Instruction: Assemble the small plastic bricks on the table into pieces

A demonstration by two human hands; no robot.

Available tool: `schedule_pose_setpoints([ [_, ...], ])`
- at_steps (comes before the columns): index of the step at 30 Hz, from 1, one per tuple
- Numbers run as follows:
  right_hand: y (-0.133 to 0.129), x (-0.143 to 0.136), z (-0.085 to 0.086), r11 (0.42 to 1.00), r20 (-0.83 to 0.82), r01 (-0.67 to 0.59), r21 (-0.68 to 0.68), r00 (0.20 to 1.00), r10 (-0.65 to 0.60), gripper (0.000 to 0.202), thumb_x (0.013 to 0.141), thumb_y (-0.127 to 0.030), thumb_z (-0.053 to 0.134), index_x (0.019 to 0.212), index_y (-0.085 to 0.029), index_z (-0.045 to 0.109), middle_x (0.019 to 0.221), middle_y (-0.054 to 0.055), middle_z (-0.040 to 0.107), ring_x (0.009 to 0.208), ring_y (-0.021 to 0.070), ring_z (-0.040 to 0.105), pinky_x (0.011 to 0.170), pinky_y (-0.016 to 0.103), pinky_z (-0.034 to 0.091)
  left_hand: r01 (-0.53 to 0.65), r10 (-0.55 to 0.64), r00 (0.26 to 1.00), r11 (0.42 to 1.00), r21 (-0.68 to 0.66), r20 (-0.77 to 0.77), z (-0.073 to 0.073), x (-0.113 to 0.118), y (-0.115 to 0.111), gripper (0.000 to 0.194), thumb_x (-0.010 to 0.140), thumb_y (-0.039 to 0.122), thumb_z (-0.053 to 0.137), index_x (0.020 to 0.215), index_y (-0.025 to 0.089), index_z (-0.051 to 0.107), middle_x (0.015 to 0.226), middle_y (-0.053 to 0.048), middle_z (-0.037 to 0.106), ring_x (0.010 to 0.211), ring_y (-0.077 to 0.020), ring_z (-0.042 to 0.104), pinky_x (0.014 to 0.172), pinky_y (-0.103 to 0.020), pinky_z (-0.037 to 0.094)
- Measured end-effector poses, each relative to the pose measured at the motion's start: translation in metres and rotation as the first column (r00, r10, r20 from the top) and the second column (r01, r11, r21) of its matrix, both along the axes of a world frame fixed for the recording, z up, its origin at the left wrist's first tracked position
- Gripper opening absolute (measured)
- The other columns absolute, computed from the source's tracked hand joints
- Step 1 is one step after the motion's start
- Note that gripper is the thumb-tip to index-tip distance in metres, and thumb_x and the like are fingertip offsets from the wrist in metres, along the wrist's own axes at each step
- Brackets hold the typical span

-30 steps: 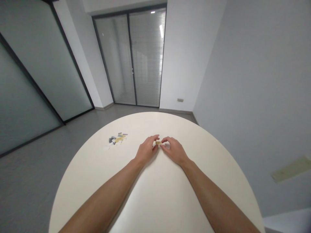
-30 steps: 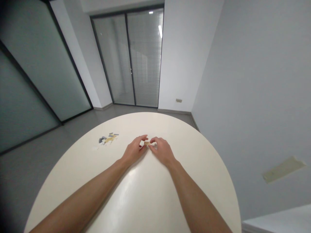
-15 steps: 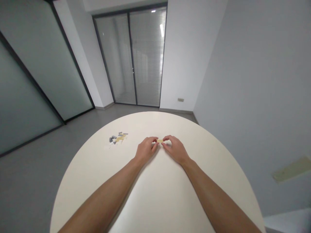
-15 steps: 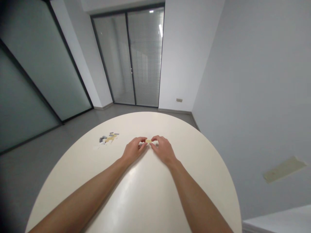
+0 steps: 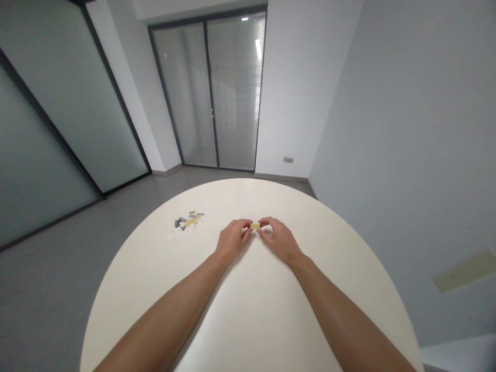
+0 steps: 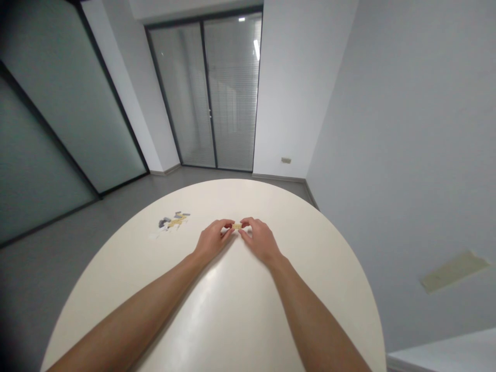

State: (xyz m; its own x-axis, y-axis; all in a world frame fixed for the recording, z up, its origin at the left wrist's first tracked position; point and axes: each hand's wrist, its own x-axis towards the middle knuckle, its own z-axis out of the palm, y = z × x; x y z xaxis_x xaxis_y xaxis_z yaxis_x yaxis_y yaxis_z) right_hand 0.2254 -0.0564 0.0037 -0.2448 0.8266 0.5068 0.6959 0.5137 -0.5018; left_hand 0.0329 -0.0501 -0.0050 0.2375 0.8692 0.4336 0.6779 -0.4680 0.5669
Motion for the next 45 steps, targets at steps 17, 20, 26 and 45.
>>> schedule_pose_setpoints([
  [17, 0.0021, 0.001, -0.002, 1.0, 0.004, -0.021, -0.002, 1.0, 0.021, 0.014, 0.091, -0.025, 0.06, 0.104, -0.025, 0.062, 0.103, 0.003, 0.07, 0.099, 0.0202, 0.061, 0.092, 0.037, 0.046, -0.019, 0.018, 0.999, 1.0, -0.013, -0.034, 0.0029, 0.0007, -0.002, 0.025, 0.095, 0.03, 0.053, 0.117, 0.025, 0.065, 0.11, -0.002, 0.071, 0.103, -0.0177, 0.065, 0.084, -0.028, 0.053],
  [20, 0.0014, 0.0009, -0.0013, 1.0, 0.0, -0.022, -0.002, 1.0, 0.022, 0.014, 0.09, -0.024, 0.061, 0.104, -0.025, 0.062, 0.103, 0.003, 0.07, 0.099, 0.0203, 0.061, 0.092, 0.037, 0.046, -0.007, 0.007, 1.0, 1.0, -0.015, -0.023, 0.0026, 0.0008, -0.0021, 0.025, 0.096, 0.03, 0.052, 0.117, 0.026, 0.064, 0.111, -0.002, 0.071, 0.103, -0.0174, 0.065, 0.082, -0.027, 0.053],
  [26, 0.0016, 0.0002, -0.0014, 1.0, 0.002, -0.017, 0.009, 1.0, 0.017, 0.012, 0.092, -0.027, 0.06, 0.103, -0.025, 0.062, 0.103, 0.003, 0.07, 0.098, 0.02, 0.062, 0.091, 0.036, 0.046, -0.007, 0.007, 1.0, 1.0, 0.004, -0.016, 0.0036, 0.0019, -0.0038, 0.025, 0.095, 0.028, 0.052, 0.117, 0.024, 0.064, 0.111, -0.003, 0.071, 0.103, -0.0175, 0.064, 0.081, -0.027, 0.053],
  [45, -0.0004, -0.0008, 0.0021, 0.999, 0.01, -0.038, 0.024, 0.999, 0.038, 0.01, 0.091, -0.024, 0.061, 0.101, -0.025, 0.062, 0.103, 0.002, 0.07, 0.097, 0.0204, 0.061, 0.09, 0.036, 0.045, -0.013, 0.013, 1.0, 1.0, 0.001, -0.011, 0.0076, 0.0025, -0.0072, 0.022, 0.093, 0.028, 0.052, 0.111, 0.025, 0.065, 0.107, -0.002, 0.071, 0.098, -0.0175, 0.064, 0.081, -0.028, 0.052],
])
